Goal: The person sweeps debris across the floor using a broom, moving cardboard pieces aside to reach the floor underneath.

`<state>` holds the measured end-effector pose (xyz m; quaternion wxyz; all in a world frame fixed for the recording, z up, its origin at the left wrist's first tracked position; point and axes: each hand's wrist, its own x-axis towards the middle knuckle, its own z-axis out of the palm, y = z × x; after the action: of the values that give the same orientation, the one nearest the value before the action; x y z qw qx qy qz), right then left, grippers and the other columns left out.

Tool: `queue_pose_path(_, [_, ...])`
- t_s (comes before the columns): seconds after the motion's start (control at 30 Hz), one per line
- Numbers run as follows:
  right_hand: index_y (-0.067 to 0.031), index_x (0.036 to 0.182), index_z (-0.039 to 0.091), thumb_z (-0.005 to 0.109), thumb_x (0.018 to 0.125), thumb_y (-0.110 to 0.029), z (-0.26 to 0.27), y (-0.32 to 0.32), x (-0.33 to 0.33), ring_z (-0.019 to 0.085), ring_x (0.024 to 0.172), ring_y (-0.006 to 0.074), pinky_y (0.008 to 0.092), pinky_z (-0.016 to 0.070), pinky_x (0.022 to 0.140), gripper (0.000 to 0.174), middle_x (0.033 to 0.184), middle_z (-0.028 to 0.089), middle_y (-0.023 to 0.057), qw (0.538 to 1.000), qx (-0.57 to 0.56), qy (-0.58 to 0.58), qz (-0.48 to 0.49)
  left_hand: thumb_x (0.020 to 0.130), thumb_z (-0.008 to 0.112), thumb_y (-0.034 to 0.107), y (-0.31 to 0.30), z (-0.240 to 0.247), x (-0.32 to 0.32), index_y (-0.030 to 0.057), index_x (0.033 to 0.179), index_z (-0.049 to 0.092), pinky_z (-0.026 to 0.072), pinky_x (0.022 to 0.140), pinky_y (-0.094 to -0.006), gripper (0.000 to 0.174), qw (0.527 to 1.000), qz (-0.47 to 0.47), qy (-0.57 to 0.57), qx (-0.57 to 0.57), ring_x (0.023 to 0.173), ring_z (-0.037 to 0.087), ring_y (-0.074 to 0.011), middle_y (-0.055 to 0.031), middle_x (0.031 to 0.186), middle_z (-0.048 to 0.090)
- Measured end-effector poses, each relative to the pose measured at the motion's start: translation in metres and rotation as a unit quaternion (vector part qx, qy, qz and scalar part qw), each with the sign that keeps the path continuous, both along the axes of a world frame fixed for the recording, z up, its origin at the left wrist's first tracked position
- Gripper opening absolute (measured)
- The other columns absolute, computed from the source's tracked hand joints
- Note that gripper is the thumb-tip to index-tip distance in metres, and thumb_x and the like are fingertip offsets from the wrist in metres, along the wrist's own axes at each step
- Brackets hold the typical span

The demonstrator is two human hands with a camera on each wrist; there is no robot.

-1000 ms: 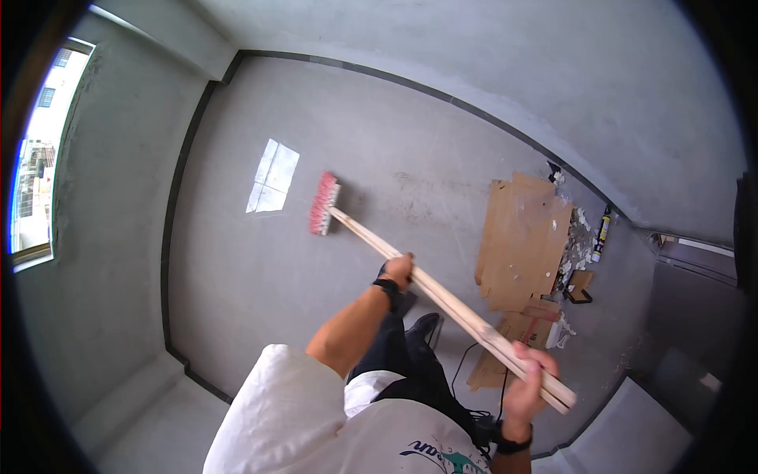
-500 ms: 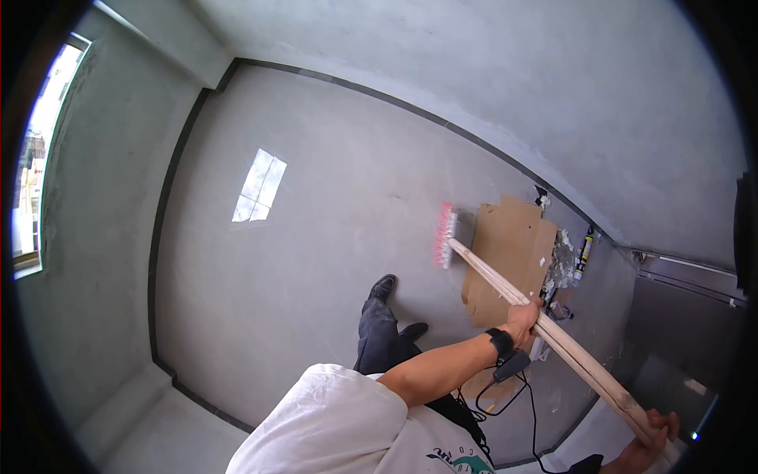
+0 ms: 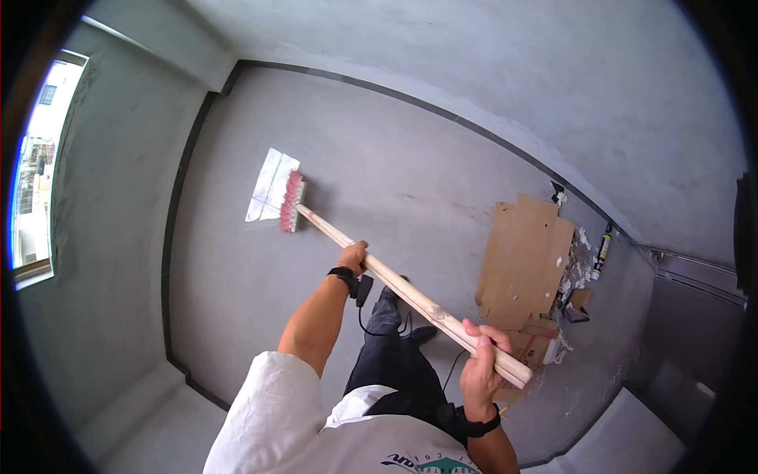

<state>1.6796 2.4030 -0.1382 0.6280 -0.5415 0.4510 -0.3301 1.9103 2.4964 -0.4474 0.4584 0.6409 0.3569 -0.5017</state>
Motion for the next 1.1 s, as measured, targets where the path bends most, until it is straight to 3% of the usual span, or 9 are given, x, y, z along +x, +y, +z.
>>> queue_pose_path(0.23, [-0.0001,0.102,0.048,0.043,0.088,-0.014,0.126,-0.07,-0.091,0.061,0.081,0.0243,0.04,0.0465,0.083,0.021,0.078,0.057,0.0115,0.959,-0.205,0.159,-0.114,0.083,0.052,0.031,-0.184,0.063,-0.189,-0.0033,0.106,0.053,0.0516,0.066,-0.0405,0.041,0.965,-0.146,0.114,-0.184,0.08,0.059,-0.0269,-0.0161,0.097,0.059])
queue_pose_path(0.3, [0.0026,0.107,0.047,0.04,0.09,-0.011,0.163,-0.091,-0.113,0.058,0.088,0.0258,0.0417,0.0429,0.09,0.023,0.081,0.055,0.0114,0.949,-0.233,0.17,-0.127,0.082,0.053,0.029,-0.238,0.099,-0.236,-0.0032,0.103,0.056,0.0502,0.062,-0.0393,0.039,0.962,-0.095,0.161,-0.201,0.08,0.059,-0.0253,-0.0151,0.093,0.06])
queue_pose_path(0.47, [0.0029,0.105,0.048,0.045,0.089,-0.018,0.22,-0.125,-0.187,0.057,0.09,0.0229,0.0401,0.0406,0.092,0.026,0.087,0.055,0.0083,0.919,-0.297,0.186,-0.18,0.079,0.061,0.022,-0.302,0.188,-0.266,-0.0065,0.106,0.05,0.0517,0.056,-0.0353,0.041,0.945,-0.109,0.185,-0.248,0.065,0.059,-0.0222,-0.0116,0.083,0.057])
queue_pose_path(0.6, [0.0017,0.103,0.049,0.047,0.088,-0.021,0.23,-0.154,-0.248,0.056,0.088,0.0215,0.0395,0.0395,0.092,0.027,0.085,0.054,0.0071,0.905,-0.295,0.153,-0.265,0.079,0.063,0.024,-0.313,0.207,-0.29,-0.008,0.104,0.05,0.0505,0.056,-0.0339,0.043,0.96,-0.111,0.147,-0.212,0.063,0.058,-0.0222,-0.0115,0.084,0.056])
queue_pose_path(0.7, [-0.0014,0.104,0.047,0.044,0.088,-0.018,0.189,-0.177,-0.247,0.058,0.083,0.0227,0.039,0.0435,0.086,0.023,0.076,0.055,0.0074,0.944,-0.196,0.08,-0.254,0.077,0.066,0.028,-0.296,0.2,-0.249,-0.006,0.093,0.055,0.0429,0.048,-0.0318,0.039,0.979,-0.111,0.046,-0.167,0.055,0.05,-0.0145,-0.0054,0.068,0.053])
queue_pose_path(0.8, [-0.0014,0.102,0.046,0.045,0.087,-0.015,0.092,-0.201,-0.21,0.061,0.083,0.0256,0.04,0.0454,0.086,0.021,0.076,0.056,0.0092,0.969,-0.097,0.024,-0.226,0.079,0.064,0.02,-0.278,0.11,-0.185,-0.0026,0.085,0.052,0.0394,0.043,-0.0326,0.027,0.993,-0.052,-0.03,-0.103,0.049,0.045,-0.0152,-0.0042,0.064,0.046])
queue_pose_path(0.9, [-0.0019,0.1,0.048,0.046,0.086,-0.008,0.006,-0.206,-0.139,0.061,0.09,0.0279,0.0416,0.0425,0.091,0.016,0.09,0.062,0.0173,0.971,0.044,-0.084,-0.22,0.08,0.06,0.021,-0.26,0.037,-0.09,-0.005,0.098,0.046,0.0509,0.057,-0.04,0.034,0.993,-0.081,-0.065,-0.054,0.062,0.054,-0.0234,-0.0114,0.076,0.048])
queue_pose_path(0.97, [-0.0015,0.099,0.05,0.045,0.086,-0.005,-0.022,-0.206,-0.099,0.06,0.093,0.0257,0.0374,0.0412,0.092,0.013,0.09,0.063,0.0176,0.969,0.092,-0.083,-0.213,0.079,0.054,0.02,-0.263,-0.002,-0.05,-0.0039,0.094,0.048,0.0503,0.056,-0.0422,0.029,0.99,-0.118,-0.072,-0.013,0.064,0.057,-0.0297,-0.0157,0.078,0.053])
queue_pose_path(1.1, [0.0016,0.094,0.053,0.044,0.085,-0.005,0.003,-0.219,-0.139,0.063,0.085,0.0246,0.0362,0.0471,0.082,0.014,0.086,0.063,0.0157,0.979,-0.09,0.095,-0.158,0.081,0.054,0.025,-0.32,-0.012,-0.128,-0.002,0.096,0.048,0.051,0.06,-0.0434,0.031,0.975,-0.213,0.02,-0.056,0.068,0.057,-0.0292,-0.0128,0.077,0.05])
